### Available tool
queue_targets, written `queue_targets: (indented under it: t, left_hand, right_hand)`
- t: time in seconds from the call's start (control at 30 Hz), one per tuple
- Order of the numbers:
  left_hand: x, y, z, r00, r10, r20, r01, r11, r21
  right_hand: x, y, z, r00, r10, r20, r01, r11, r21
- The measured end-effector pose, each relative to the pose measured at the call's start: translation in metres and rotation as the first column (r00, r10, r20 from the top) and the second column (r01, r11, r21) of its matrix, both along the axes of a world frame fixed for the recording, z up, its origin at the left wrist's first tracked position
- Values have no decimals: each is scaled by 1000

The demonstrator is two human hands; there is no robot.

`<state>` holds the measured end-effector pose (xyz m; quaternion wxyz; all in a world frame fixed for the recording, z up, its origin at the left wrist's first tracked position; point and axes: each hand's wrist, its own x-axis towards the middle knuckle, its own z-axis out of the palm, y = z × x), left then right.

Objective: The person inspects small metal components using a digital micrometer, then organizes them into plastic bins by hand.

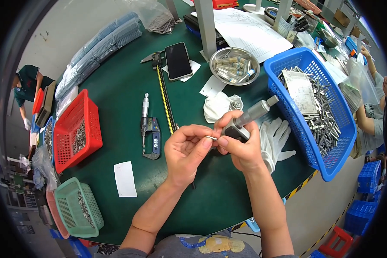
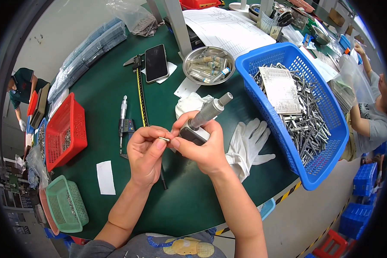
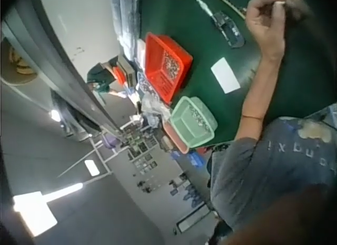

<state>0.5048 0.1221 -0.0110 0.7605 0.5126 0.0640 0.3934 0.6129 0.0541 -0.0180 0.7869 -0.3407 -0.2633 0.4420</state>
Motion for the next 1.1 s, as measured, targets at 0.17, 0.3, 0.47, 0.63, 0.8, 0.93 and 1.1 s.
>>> queue_targets:
  t: [0.17,0.3,0.47,0.63,0.8,0.93,1.1]
  left_hand:
    - [1,1,-5,999,47,-23,-46,998,49]
    - [1,0,-2,999,49,-22,-48,996,74]
    - [2,0,-6,996,84,-36,-80,992,97]
    - [2,-1,-4,998,59,-26,-57,996,64]
    - [3,0,-5,997,73,-32,-71,996,56]
    - [3,0,-4,996,81,-44,-79,995,54]
    - [3,-1,-4,992,108,-60,-101,989,112]
  right_hand:
    - [1,2,-2,998,-20,51,21,1000,-12]
    - [0,0,-1,1000,-8,24,8,1000,-11]
    - [0,2,-3,999,3,35,-3,1000,-6]
    - [-1,1,-1,1000,4,0,-4,999,-33]
    - [0,1,-2,1000,-4,21,5,999,-49]
    - [1,1,-2,1000,5,14,-4,998,-67]
    - [1,2,-3,1000,-1,25,3,997,-78]
